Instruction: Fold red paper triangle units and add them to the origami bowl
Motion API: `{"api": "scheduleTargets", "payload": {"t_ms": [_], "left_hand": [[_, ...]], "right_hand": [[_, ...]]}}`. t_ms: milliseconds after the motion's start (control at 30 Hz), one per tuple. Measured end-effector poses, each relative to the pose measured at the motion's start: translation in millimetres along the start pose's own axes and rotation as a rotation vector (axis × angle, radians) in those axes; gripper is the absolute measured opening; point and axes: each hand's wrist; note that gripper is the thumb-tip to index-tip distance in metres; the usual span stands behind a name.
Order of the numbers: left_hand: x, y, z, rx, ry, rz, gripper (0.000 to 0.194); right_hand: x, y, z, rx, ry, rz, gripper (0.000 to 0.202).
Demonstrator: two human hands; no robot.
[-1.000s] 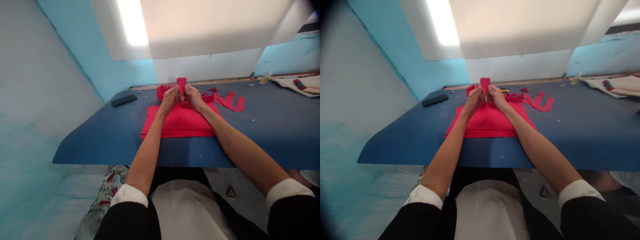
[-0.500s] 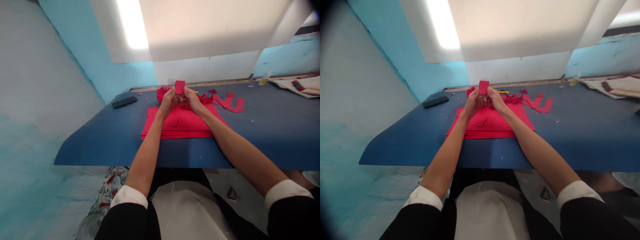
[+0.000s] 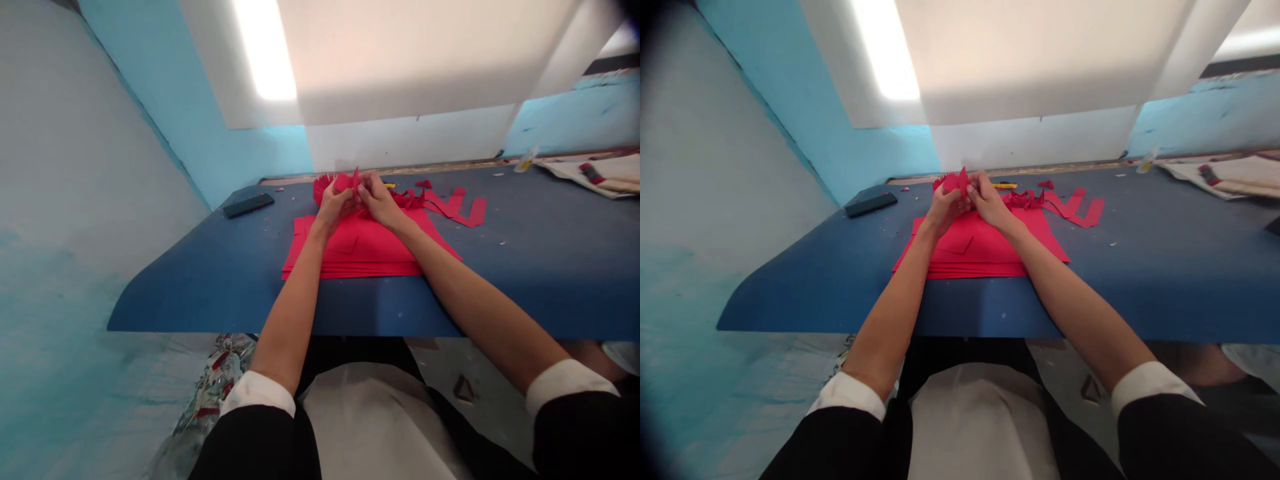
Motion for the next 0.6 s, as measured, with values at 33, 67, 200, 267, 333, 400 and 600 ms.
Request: {"api": "scheduleTargets", "payload": {"t_ms": [33,67,200,267,333,400,600], "left_hand": [[-1,0,-0.6,0.017,-0.010,0.011,0.016],[-2,-1,-1.3,0.038,-0.023,0.024,0.017],[-10,-9,-5.2,0.123,-0.084,0.080,0.020],[-12,-12,-7.4,0.168,-0.076,0.117,0.023],[-11,-14,-9.1,0.202,-0.046,0.138,0.024],[-9,-12,-9.6,0.211,-0.032,0.123,0.022],[0,-3,-6.2,0.143,-0.034,0.047,0.014]], "right_hand": [[-1,0,-2,0.023,0.038,-0.031,0.063],[-2,1,-4,0.039,0.082,-0.058,0.059],[-10,3,-11,0.004,0.219,-0.151,0.044],[-12,3,-11,-0.018,0.258,-0.175,0.031],[-13,3,-11,-0.018,0.282,-0.173,0.020],[-15,3,-11,-0.008,0.289,-0.162,0.017],[-18,2,-10,0.055,0.273,-0.117,0.021]]}}
Point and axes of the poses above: each hand's wrist, its own y-axis away from the middle knuckle, its own z-axis out of the palm, x = y × z, and after that the axes turned 5 degrees about -y, right-handed
